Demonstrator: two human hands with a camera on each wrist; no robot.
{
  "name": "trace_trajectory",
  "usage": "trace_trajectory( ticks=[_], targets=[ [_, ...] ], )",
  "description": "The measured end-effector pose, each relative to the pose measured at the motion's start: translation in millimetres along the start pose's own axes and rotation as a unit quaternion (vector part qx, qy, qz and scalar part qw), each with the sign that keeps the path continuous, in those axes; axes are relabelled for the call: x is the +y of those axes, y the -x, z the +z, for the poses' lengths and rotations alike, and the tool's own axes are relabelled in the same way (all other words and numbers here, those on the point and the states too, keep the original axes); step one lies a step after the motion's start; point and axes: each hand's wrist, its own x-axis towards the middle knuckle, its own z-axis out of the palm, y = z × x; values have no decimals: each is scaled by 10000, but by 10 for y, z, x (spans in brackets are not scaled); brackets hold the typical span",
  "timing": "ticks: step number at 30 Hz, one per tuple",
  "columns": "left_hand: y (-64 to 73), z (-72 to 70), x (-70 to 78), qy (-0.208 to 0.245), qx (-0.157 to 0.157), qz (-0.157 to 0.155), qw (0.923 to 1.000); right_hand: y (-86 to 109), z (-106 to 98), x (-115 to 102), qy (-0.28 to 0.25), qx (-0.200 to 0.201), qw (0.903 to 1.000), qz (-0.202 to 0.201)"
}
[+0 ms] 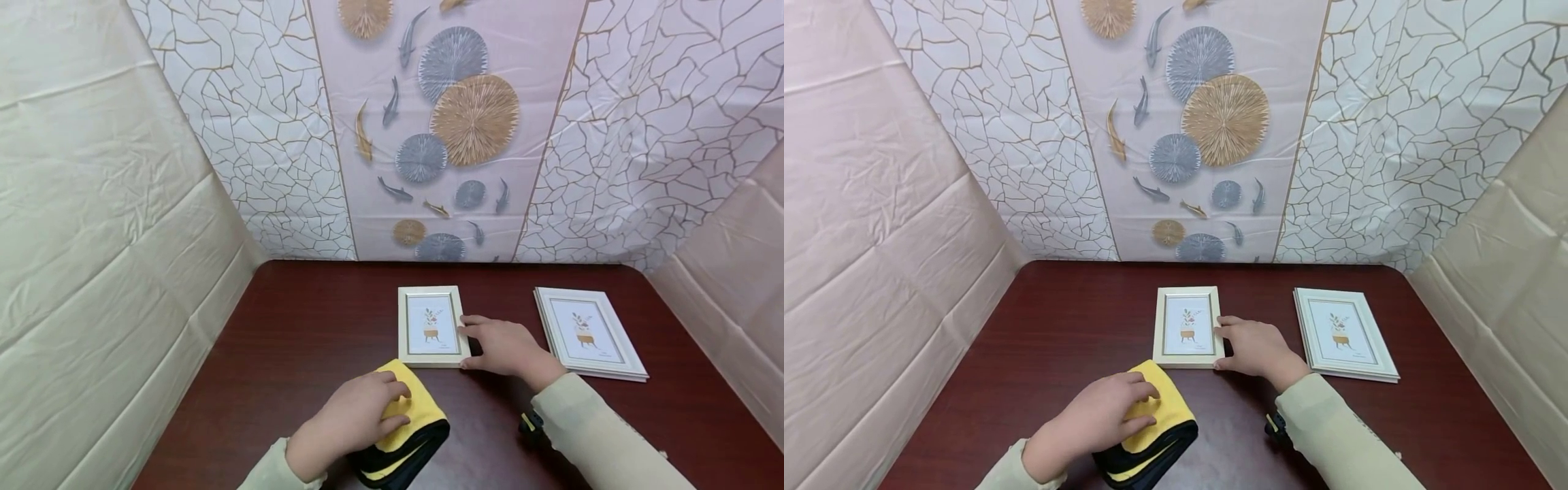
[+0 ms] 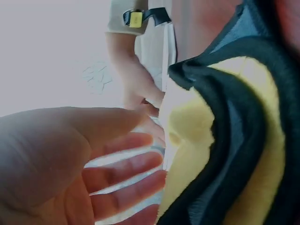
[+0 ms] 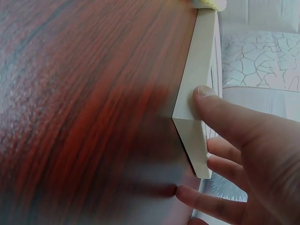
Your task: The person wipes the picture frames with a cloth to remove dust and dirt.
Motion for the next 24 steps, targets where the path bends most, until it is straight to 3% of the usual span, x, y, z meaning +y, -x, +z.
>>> trace_trajectory(
  ticks=[2,6,10,15,18,24],
  targets=[
    [4,24,32,-63,-209,-205,9996,4,-3,-9,-22,2,10000,-5],
    [10,100,87,-369,-794,-168,9960,8,-4,-28,-31,26,10000,-64],
    [2,119,140,-575,-907,-160,9941,-4,6,-30,-53,57,9999,-96],
    [41,57,237,-882,-442,33,9951,2,12,-18,-69,6,10000,-36],
    [55,41,280,-704,-228,145,9972,20,8,-8,-95,-33,9999,28],
    [0,165,185,-410,509,-173,9977,36,1,-11,-90,-12,10000,-24]
  ],
)
